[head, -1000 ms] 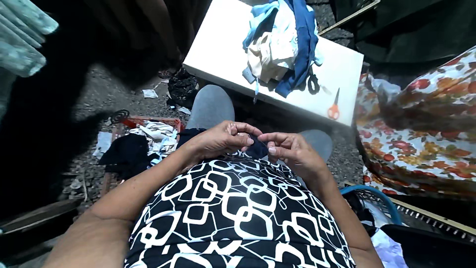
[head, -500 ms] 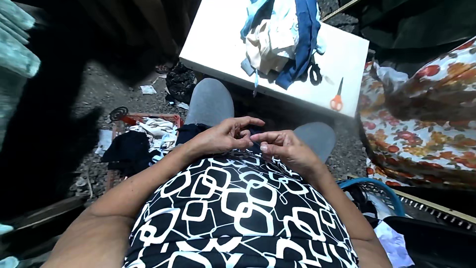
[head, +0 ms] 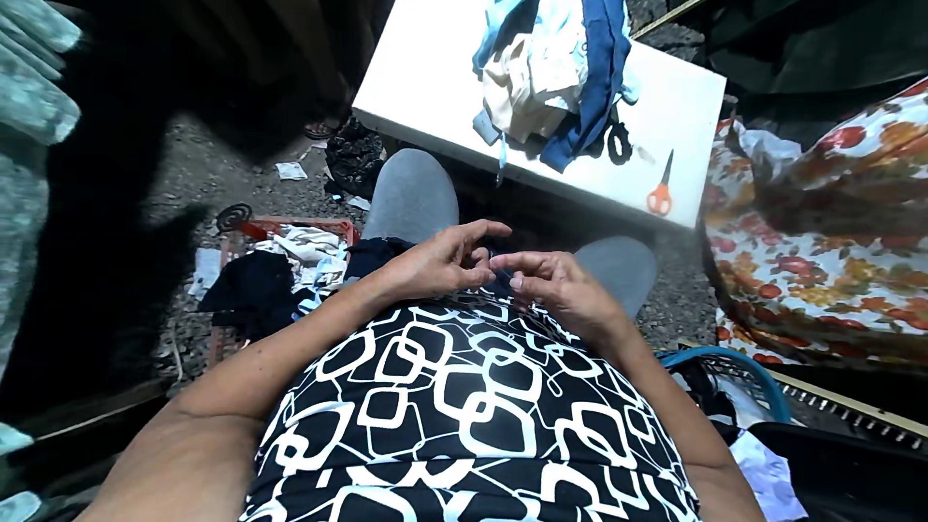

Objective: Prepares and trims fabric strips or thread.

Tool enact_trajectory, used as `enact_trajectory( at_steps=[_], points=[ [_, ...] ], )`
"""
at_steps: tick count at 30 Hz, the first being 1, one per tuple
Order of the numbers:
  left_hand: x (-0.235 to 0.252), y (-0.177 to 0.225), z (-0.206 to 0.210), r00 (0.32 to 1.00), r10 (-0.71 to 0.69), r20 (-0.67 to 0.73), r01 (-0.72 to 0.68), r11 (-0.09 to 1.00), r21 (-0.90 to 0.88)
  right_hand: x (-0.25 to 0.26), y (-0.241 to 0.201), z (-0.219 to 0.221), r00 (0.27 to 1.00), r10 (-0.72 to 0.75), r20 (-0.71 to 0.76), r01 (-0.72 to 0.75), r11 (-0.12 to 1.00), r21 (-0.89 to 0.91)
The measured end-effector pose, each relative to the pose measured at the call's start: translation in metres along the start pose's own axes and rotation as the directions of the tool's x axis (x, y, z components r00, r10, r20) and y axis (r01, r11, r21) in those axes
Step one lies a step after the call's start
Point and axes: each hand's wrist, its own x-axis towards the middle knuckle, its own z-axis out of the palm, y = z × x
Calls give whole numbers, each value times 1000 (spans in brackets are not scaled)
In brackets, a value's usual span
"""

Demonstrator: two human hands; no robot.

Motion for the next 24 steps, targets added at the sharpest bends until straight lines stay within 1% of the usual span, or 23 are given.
enact_trajectory(
  at_steps=[4,8,13,17,20,24],
  points=[
    [1,1,1,1000,-15,-13,15,1000,5,-1,0,0,1000,2,-8,-2,999,33],
    [1,0,1,1000,-1,-6,1,1000,4,1,1,-3,1000,4,14,-6,995,98],
    [1,0,2,1000,-10,6,10,1000,12,-2,-2,1,1000,19,2,-19,996,82],
    [1,1,1,1000,-10,-1,10,999,30,2,1,-1,1000,4,20,-6,994,113],
    [1,-1,0,1000,-22,-15,22,1000,19,-2,-1,-1,1000,2,-3,-1,995,101],
    [1,-1,1,999,-29,-11,30,999,11,-3,-1,-1,1000,4,8,-4,995,98]
  ],
)
